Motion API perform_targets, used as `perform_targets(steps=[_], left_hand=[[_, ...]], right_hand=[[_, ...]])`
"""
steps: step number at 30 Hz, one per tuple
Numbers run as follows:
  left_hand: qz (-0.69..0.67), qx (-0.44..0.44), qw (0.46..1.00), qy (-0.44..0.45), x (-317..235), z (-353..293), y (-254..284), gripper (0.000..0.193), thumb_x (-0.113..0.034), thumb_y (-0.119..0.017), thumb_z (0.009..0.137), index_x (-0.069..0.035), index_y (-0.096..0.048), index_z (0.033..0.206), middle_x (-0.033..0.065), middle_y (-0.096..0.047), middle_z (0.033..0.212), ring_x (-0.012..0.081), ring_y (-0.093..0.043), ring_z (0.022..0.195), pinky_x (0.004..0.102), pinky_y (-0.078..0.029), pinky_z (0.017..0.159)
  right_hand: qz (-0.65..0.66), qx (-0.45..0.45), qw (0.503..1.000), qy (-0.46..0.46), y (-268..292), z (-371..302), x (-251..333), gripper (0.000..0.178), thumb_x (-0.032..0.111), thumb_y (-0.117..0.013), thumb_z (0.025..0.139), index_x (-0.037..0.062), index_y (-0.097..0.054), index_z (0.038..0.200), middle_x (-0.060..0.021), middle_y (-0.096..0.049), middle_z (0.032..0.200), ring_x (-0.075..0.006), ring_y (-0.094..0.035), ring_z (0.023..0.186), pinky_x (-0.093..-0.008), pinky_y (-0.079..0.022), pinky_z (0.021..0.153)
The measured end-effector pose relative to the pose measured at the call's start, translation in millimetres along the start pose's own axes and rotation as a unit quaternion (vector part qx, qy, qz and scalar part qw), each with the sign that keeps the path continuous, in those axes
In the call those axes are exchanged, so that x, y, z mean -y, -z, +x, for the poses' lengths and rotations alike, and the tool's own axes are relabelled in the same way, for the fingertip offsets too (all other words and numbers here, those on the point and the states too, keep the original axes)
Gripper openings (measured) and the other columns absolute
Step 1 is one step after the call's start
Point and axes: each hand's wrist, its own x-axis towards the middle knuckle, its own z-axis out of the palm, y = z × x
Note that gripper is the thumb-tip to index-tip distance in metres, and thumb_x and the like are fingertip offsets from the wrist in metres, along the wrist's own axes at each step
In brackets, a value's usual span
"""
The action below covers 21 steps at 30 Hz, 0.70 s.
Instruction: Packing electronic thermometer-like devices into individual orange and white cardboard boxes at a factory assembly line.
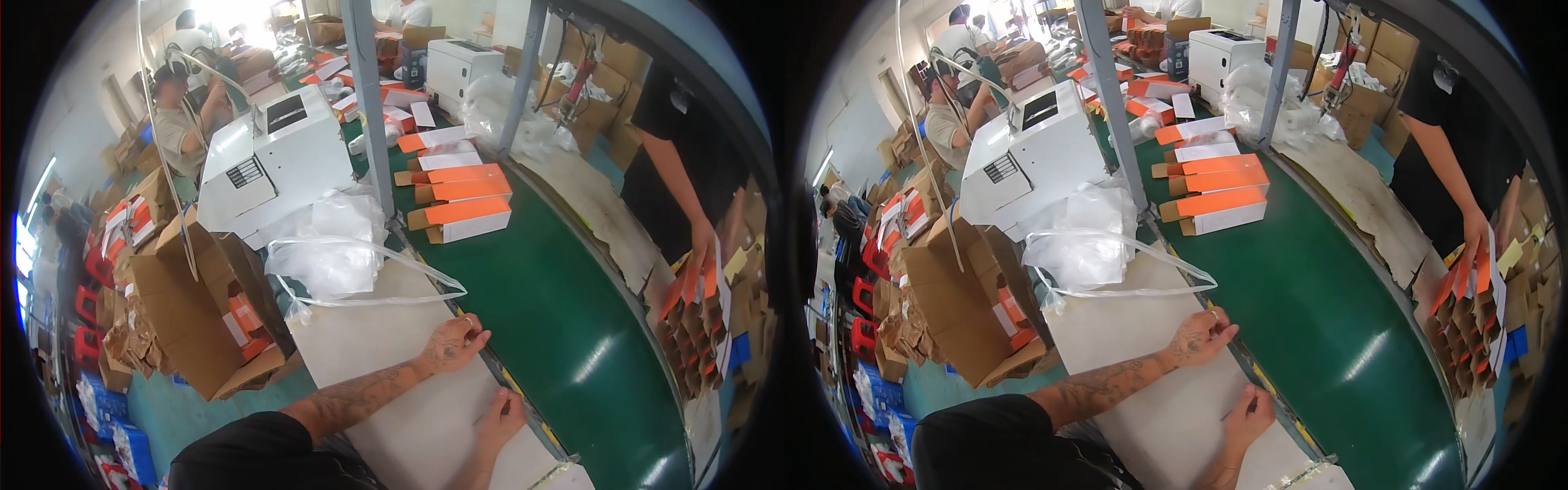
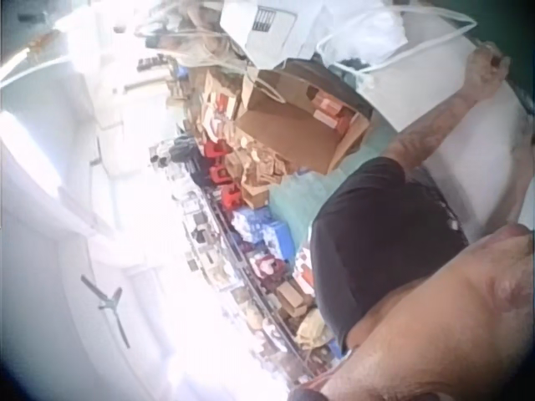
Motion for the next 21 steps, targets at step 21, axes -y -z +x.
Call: perform_targets(steps=[21], left_hand=[[0.083, 0.023, 0.996, -0.026, -4.5, 3.6, -1.3, 0.038, -0.025, -0.070, 0.097, -0.008, -0.047, 0.071, 0.0074, -0.053, 0.065, 0.0283, -0.059, 0.061, 0.0412, -0.049, 0.058]], right_hand=[[0.076, -0.022, 0.997, -0.005, -5.2, 3.1, 9.2, 0.021, 0.018, -0.060, 0.105, -0.0010, -0.070, 0.105, -0.0002, -0.061, 0.080, -0.0104, -0.052, 0.066, -0.0247, -0.041, 0.059]])
